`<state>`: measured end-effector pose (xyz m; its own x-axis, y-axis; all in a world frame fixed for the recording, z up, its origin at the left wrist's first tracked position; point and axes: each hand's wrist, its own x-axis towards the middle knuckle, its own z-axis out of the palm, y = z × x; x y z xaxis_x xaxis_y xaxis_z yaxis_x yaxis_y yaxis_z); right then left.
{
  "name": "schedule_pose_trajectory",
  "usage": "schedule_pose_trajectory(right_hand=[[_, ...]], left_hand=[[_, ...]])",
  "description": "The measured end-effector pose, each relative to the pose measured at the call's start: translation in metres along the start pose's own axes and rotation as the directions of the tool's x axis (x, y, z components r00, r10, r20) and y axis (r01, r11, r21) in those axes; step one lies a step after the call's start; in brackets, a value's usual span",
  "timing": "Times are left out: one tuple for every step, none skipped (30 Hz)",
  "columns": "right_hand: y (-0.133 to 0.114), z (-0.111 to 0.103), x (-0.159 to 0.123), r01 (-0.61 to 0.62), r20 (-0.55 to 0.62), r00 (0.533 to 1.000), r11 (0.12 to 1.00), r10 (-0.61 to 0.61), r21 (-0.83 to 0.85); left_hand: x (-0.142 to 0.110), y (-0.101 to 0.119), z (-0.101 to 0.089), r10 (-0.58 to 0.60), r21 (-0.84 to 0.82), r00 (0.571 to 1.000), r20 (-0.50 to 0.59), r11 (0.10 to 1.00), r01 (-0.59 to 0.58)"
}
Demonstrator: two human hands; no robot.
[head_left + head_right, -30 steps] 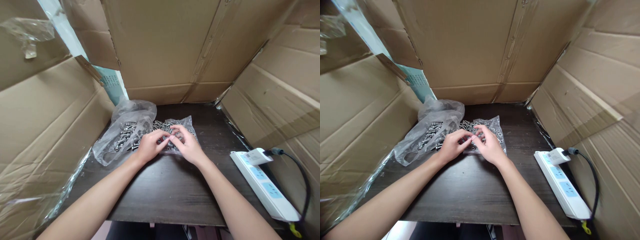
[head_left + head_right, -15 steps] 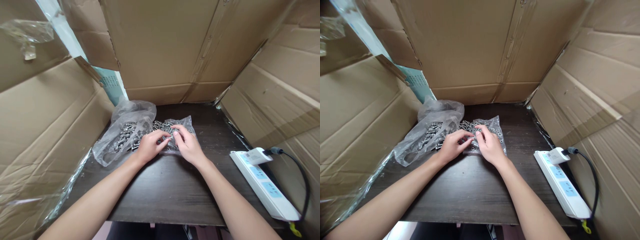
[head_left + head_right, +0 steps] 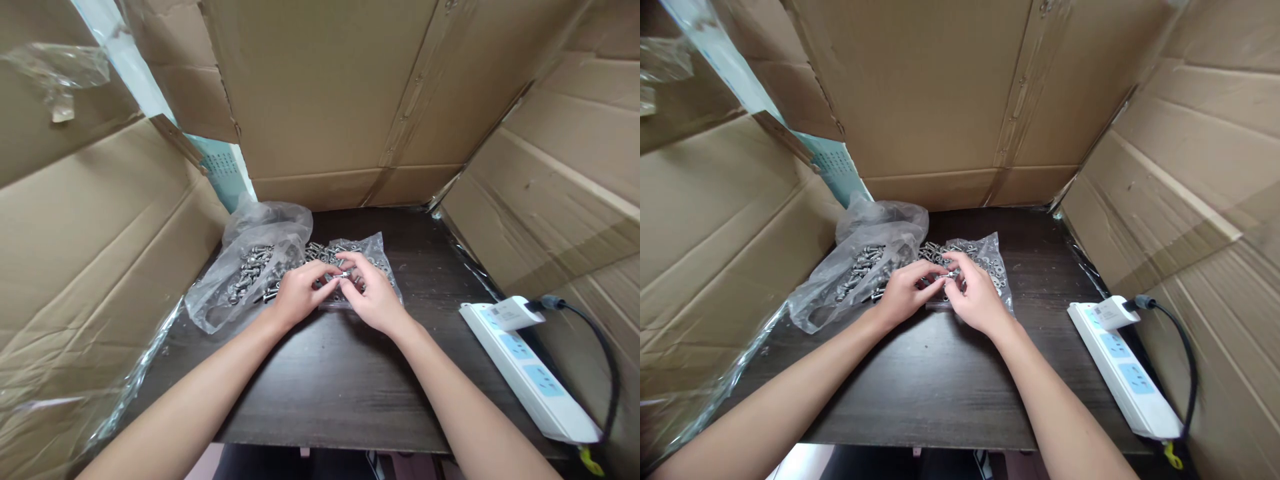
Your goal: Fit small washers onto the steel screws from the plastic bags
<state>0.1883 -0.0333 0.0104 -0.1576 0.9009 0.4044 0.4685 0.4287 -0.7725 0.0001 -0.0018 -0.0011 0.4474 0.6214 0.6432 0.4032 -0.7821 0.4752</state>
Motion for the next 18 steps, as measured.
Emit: schedule_pose_trajectory(right_hand=[[0.0,-0.0002,0.0001,-0.016,0.002,1.0,1.0,0.016,-0.006],[0.0,-0.0004,0.0002,-0.034,-0.003,0.999,0.999,0.034,-0.017],[0.0,-0.0008,0.0004,-0.046,-0.014,0.999,0.999,0.045,-0.026],[0.0,-0.0011,0.0005,-0.049,-0.023,0.999,0.999,0.048,-0.023],[-0.0001,-0.0014,0.0006,-0.043,-0.029,0.999,0.999,0.043,-0.004],[-0.0001,-0.0015,0.0007,-0.032,-0.031,0.999,0.999,0.033,0.026],[-0.0001,-0.0015,0.0008,-0.022,-0.025,0.999,0.998,0.023,0.059],[-0.0001,-0.0013,0.0008,-0.023,-0.019,1.0,0.996,0.025,0.082],[0.0001,-0.0011,0.0008,-0.039,-0.015,0.999,0.995,0.04,0.088],[0.0004,-0.0008,0.0007,-0.065,-0.014,0.998,0.995,0.066,0.081],[0.0007,-0.0005,0.0007,-0.089,-0.017,0.996,0.993,0.091,0.071],[0.001,-0.0003,0.0006,-0.102,-0.023,0.994,0.992,0.104,0.071],[0.0013,0.0,0.0005,-0.099,-0.028,0.994,0.991,0.102,0.085],[0.0015,0.0001,0.0005,-0.085,-0.026,0.996,0.99,0.089,0.109],[0.0017,0.0002,0.0005,-0.068,-0.021,0.997,0.988,0.071,0.136],[0.0018,0.0002,0.0005,-0.059,-0.016,0.998,0.987,0.062,0.15],[0.0018,0.0002,0.0006,-0.064,-0.016,0.998,0.987,0.067,0.145],[0.0017,0.0001,0.0006,-0.082,-0.019,0.996,0.989,0.085,0.126]], left_hand=[[-0.0002,0.0,0.0001,-0.001,0.0,1.0,-0.009,1.0,0.001],[-0.0003,0.0,0.0003,-0.007,0.0,1.0,-0.021,1.0,0.007],[-0.0005,-0.0001,0.0005,-0.014,0.0,0.999,-0.033,1.0,0.014],[-0.0006,-0.0002,0.0006,-0.02,-0.002,0.999,-0.045,1.0,0.02],[-0.0007,-0.0002,0.0008,-0.025,-0.004,0.998,-0.053,1.0,0.024],[-0.0008,-0.0003,0.0009,-0.024,-0.005,0.998,-0.057,1.0,0.024],[-0.0009,-0.0003,0.0011,-0.018,-0.006,0.998,-0.059,1.0,0.018],[-0.0009,-0.0003,0.0012,-0.011,-0.006,0.998,-0.058,1.0,0.011],[-0.0009,-0.0003,0.0013,-0.007,-0.008,0.998,-0.056,1.0,0.007],[-0.0008,-0.0003,0.0013,-0.004,-0.009,0.998,-0.056,1.0,0.004],[-0.0007,-0.0003,0.0013,0.0,-0.009,0.998,-0.056,1.0,0.0],[-0.0006,-0.0003,0.0013,0.003,-0.008,0.998,-0.059,1.0,-0.004],[-0.0004,-0.0003,0.0013,0.009,-0.004,0.998,-0.066,1.0,-0.009],[-0.0002,-0.0003,0.0012,0.019,0.005,0.997,-0.075,1.0,-0.019],[0.0001,-0.0003,0.0011,0.033,0.016,0.996,-0.085,0.999,-0.032],[0.0003,-0.0002,0.001,0.049,0.028,0.994,-0.093,0.999,-0.046],[0.0006,-0.0001,0.0009,0.062,0.039,0.993,-0.1,0.998,-0.059],[0.0009,0.0,0.0008,0.073,0.048,0.992,-0.104,0.997,-0.068]])
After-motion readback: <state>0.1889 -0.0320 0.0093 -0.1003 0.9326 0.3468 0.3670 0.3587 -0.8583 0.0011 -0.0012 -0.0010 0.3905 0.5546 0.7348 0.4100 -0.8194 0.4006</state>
